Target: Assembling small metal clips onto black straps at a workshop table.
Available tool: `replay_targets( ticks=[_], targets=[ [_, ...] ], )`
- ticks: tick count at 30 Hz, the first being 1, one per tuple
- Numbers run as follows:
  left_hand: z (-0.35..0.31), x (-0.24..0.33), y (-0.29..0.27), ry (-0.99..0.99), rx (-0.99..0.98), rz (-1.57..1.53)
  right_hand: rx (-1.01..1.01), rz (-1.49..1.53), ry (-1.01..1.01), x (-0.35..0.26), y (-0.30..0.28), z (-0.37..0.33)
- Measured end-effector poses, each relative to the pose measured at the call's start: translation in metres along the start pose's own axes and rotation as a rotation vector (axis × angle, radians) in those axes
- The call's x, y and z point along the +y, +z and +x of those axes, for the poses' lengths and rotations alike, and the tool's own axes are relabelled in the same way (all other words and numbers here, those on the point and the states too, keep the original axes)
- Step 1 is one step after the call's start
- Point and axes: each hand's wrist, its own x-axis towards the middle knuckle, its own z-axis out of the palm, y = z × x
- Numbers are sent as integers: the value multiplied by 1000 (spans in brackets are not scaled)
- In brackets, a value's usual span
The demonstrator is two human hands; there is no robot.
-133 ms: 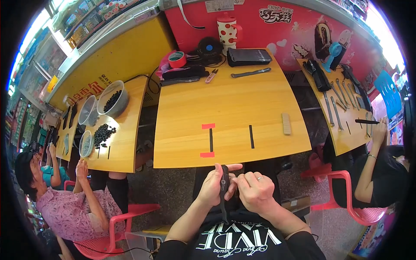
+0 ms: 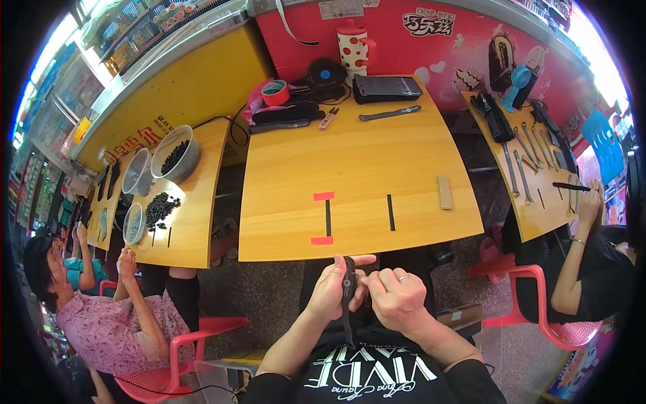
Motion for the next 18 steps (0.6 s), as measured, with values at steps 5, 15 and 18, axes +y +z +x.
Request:
replay_targets(
  ticks=[5,15,18],
  targets=[
    [-1,-4,-4,15,-9,17,-47,-32,-59,3,-2,1],
    [-1,-12,-6,97,19,290,-59,-38,40,-2,2,-6],
    [-2,-16,10,198,51,324,23,12,94,7,6,-4]
  ],
)
